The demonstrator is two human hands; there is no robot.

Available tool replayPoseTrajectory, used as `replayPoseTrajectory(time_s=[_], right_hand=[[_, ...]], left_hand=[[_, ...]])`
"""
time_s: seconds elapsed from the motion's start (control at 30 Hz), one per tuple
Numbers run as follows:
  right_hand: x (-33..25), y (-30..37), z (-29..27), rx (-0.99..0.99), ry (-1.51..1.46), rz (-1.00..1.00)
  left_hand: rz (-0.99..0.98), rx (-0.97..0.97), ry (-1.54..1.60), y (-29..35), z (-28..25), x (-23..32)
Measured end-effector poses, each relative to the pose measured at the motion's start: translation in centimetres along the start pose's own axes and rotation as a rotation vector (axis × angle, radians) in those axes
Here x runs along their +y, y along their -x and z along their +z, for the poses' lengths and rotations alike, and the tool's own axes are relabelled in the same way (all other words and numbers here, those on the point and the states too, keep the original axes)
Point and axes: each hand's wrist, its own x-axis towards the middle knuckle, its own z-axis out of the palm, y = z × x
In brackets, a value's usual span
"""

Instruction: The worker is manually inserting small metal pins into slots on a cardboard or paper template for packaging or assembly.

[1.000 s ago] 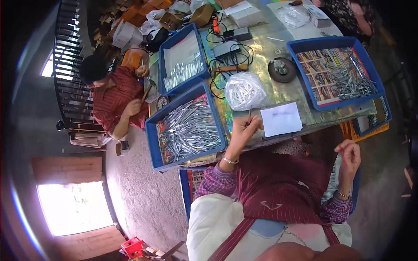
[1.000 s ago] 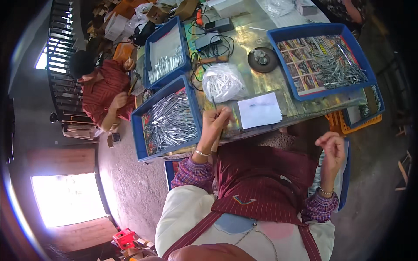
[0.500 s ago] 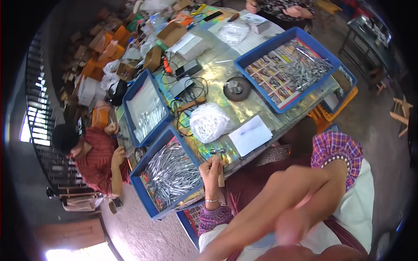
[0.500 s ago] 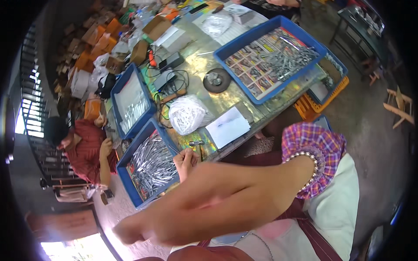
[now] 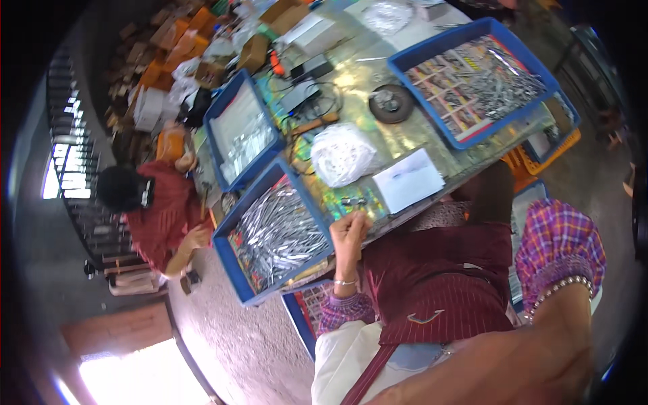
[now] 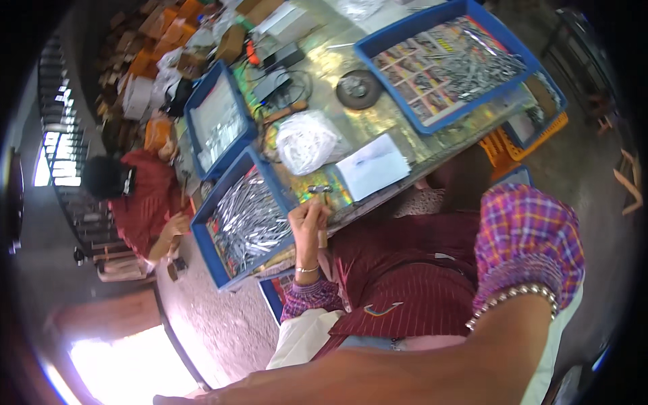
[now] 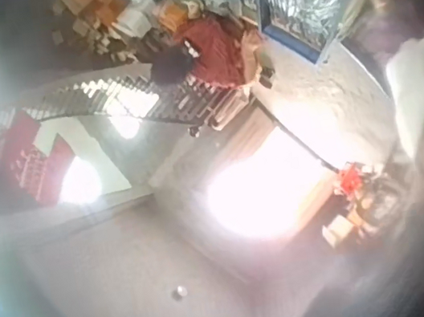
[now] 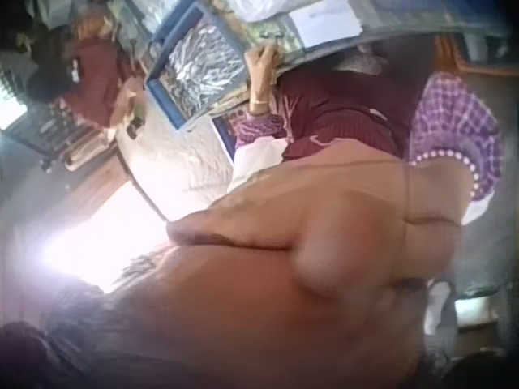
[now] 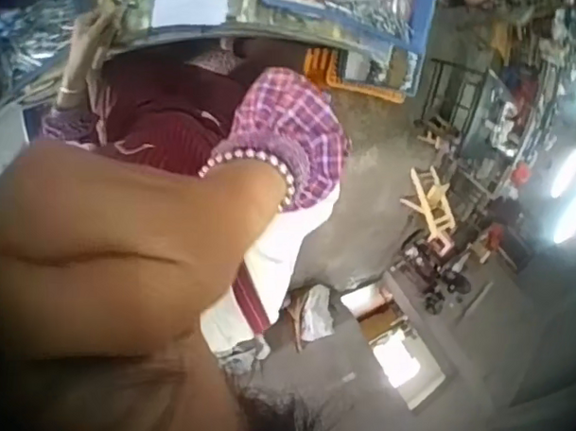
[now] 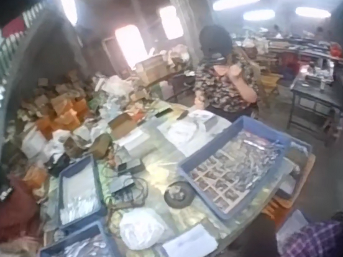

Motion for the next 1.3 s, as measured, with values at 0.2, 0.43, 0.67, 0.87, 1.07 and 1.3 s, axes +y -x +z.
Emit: replayPoseTrajectory(time_s=[0.2,0.43,0.67,0.87,1.07,1.3], right_hand=[[0.1,0.8,1.5,0.132,0.229,-0.052],[0.6,1.6,3.8,0.364,0.501,-0.119],[0.0,2.0,4.4,0.529,0.611,-0.142],[-1.9,4.0,-0.2,0.340,0.415,-0.109],[-1.2,8.1,-7.1,0.327,0.269,0.245],[4.7,10.9,-11.7,0.483,0.717,0.669]], left_hand=[[0.009,-0.028,-0.029,-0.3,0.0,-0.6],[0.007,-0.025,-0.065,-0.1,-1.3,-0.2],[0.110,0.078,-0.637,0.8,-8.7,1.9],[0.246,0.078,-0.750,-1.5,-14.4,-1.2],[0.153,-0.077,-0.889,-2.2,-14.5,-2.4],[0.227,-0.069,-0.995,-2.3,-14.0,-3.3]])
